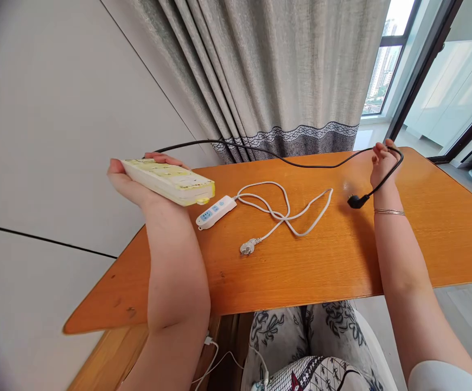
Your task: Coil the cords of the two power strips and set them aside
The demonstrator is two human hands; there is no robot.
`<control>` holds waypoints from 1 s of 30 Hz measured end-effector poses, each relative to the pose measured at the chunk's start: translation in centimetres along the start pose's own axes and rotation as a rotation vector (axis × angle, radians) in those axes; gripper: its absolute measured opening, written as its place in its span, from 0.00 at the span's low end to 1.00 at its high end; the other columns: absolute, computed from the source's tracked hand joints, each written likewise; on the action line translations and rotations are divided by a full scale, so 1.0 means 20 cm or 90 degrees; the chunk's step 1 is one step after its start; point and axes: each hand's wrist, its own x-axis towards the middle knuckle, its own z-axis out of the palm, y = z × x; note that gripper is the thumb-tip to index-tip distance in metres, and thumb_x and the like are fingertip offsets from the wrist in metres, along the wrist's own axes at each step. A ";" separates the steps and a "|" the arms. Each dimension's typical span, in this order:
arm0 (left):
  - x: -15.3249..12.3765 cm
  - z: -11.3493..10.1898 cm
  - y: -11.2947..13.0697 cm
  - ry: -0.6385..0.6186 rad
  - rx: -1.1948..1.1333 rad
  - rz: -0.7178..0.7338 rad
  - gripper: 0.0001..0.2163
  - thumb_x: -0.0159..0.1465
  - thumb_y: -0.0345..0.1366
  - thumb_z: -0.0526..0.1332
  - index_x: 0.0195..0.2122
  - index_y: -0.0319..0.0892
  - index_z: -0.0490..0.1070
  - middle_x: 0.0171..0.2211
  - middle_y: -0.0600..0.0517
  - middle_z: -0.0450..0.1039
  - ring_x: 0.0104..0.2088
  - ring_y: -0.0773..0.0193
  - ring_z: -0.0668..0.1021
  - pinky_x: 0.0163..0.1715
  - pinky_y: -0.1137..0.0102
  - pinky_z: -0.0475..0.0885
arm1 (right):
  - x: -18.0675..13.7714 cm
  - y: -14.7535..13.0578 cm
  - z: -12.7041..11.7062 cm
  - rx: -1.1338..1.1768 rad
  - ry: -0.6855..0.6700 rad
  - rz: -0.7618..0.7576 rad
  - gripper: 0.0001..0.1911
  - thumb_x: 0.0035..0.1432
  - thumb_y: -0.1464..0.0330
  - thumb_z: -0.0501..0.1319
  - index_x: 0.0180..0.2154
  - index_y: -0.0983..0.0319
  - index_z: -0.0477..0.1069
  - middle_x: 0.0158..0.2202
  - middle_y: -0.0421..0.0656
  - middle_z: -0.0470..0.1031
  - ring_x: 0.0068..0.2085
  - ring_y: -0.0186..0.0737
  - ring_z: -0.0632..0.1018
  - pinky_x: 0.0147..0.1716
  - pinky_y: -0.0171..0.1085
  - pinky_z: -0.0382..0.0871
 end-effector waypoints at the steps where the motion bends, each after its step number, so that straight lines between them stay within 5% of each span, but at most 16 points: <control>1: 0.00 0.00 -0.01 -0.018 0.005 -0.011 0.16 0.69 0.49 0.46 0.32 0.44 0.59 0.21 0.59 0.64 0.18 0.75 0.69 0.23 0.77 0.66 | -0.01 -0.02 0.00 0.000 0.003 -0.015 0.10 0.49 0.63 0.61 0.37 0.54 0.65 0.39 0.45 0.78 0.44 0.44 0.76 0.36 0.41 0.64; 4: -0.03 0.02 -0.03 -0.085 0.001 -0.041 0.14 0.66 0.50 0.51 0.34 0.44 0.62 0.24 0.58 0.68 0.19 0.75 0.70 0.23 0.77 0.67 | -0.03 -0.09 -0.02 -0.004 -0.074 0.001 0.14 0.51 0.64 0.56 0.41 0.54 0.71 0.51 0.52 0.80 0.54 0.50 0.76 0.41 0.45 0.66; 8: -0.10 0.05 -0.04 -0.175 0.018 -0.097 0.14 0.65 0.48 0.51 0.35 0.43 0.65 0.25 0.55 0.70 0.20 0.73 0.71 0.22 0.76 0.68 | -0.05 -0.15 -0.06 -0.072 -0.209 0.050 0.14 0.53 0.65 0.52 0.38 0.58 0.75 0.49 0.55 0.81 0.56 0.54 0.78 0.43 0.47 0.69; 16: -0.17 0.04 -0.10 -0.320 0.110 -0.113 0.13 0.57 0.45 0.60 0.34 0.41 0.71 0.28 0.51 0.73 0.23 0.69 0.73 0.24 0.74 0.72 | -0.18 -0.18 0.04 -0.397 -0.165 -0.428 0.12 0.58 0.70 0.55 0.34 0.55 0.77 0.43 0.47 0.82 0.57 0.53 0.74 0.61 0.58 0.63; 23: -0.20 0.00 -0.12 -0.551 0.271 -0.147 0.13 0.45 0.40 0.69 0.21 0.41 0.65 0.24 0.51 0.66 0.24 0.68 0.71 0.26 0.70 0.70 | -0.19 -0.28 0.01 -0.421 -0.127 -0.564 0.15 0.59 0.76 0.55 0.31 0.52 0.77 0.39 0.49 0.78 0.49 0.56 0.73 0.54 0.59 0.62; 26: -0.22 0.00 -0.12 -0.579 0.350 -0.169 0.12 0.47 0.38 0.69 0.21 0.41 0.66 0.26 0.51 0.67 0.28 0.64 0.75 0.31 0.68 0.72 | -0.23 -0.31 0.05 -0.397 -0.089 -0.566 0.15 0.59 0.76 0.56 0.32 0.55 0.79 0.38 0.51 0.75 0.46 0.55 0.74 0.50 0.57 0.65; 30: -0.27 0.00 -0.14 -0.587 0.387 -0.193 0.11 0.50 0.38 0.70 0.24 0.41 0.68 0.29 0.51 0.69 0.33 0.60 0.78 0.41 0.61 0.75 | -0.41 -0.33 0.18 -0.314 -0.220 -0.508 0.09 0.64 0.68 0.59 0.40 0.57 0.79 0.42 0.50 0.76 0.49 0.51 0.76 0.51 0.53 0.70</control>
